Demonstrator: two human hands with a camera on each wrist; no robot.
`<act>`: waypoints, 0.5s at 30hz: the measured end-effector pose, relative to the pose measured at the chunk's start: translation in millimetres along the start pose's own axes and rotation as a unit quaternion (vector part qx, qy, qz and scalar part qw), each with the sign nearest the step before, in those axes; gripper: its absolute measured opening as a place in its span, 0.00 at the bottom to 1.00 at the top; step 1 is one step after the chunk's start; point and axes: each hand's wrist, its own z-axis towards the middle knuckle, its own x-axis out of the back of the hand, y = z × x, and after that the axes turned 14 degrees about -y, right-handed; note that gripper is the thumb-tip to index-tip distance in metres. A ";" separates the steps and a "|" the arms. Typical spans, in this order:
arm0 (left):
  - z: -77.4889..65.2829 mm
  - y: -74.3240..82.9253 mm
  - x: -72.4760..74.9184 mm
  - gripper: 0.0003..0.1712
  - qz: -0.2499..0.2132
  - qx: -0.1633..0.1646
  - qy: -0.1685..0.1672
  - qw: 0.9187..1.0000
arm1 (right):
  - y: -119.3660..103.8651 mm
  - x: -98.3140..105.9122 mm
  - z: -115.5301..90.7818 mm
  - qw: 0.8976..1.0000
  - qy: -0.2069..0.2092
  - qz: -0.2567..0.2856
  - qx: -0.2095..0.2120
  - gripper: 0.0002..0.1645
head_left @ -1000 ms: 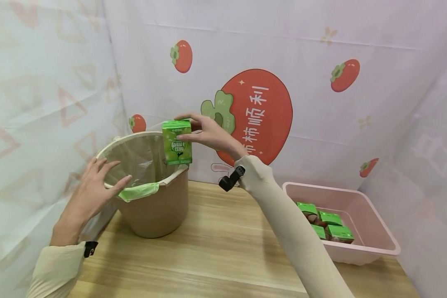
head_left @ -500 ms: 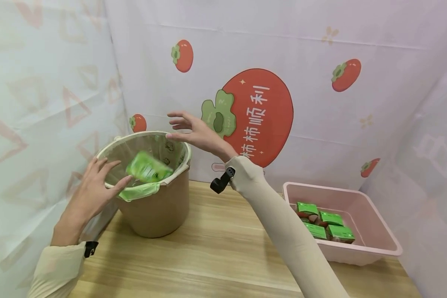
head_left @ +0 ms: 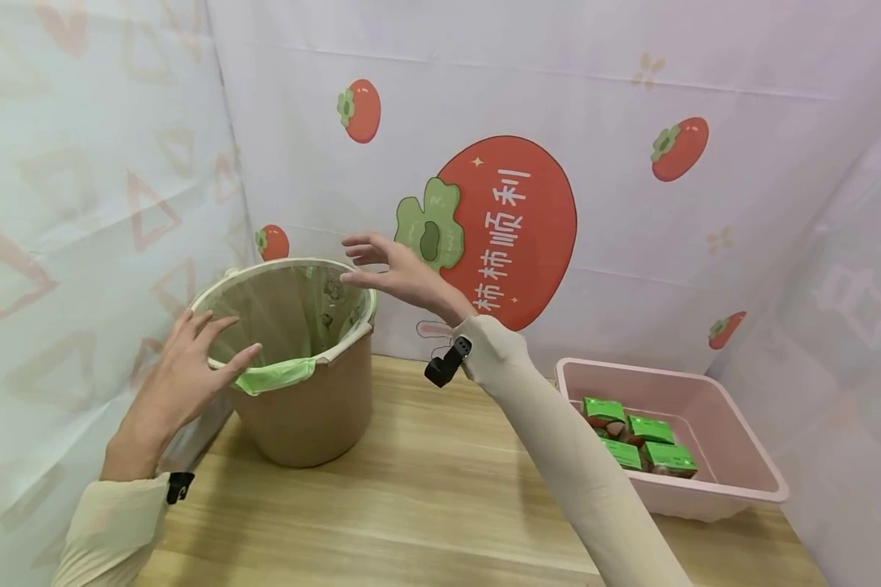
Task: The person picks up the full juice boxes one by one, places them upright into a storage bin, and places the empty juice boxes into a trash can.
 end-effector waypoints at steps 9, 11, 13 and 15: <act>-1.0 5.3 1.3 0.42 0.033 0.009 -0.013 0.999 | 12.7 -8.5 -12.4 1.000 -0.015 -0.026 -0.003 0.33; -1.2 5.9 2.0 0.42 0.039 0.003 -0.005 0.999 | 15.1 -9.2 -15.9 1.000 -0.013 -0.021 -0.002 0.33; -1.7 6.8 2.7 0.41 0.044 -0.007 0.004 0.999 | 17.2 -9.4 -19.6 1.000 -0.014 -0.012 0.000 0.33; -1.7 7.1 3.3 0.40 0.049 -0.019 0.014 0.999 | 18.7 -9.0 -23.5 1.000 -0.013 -0.015 -0.004 0.34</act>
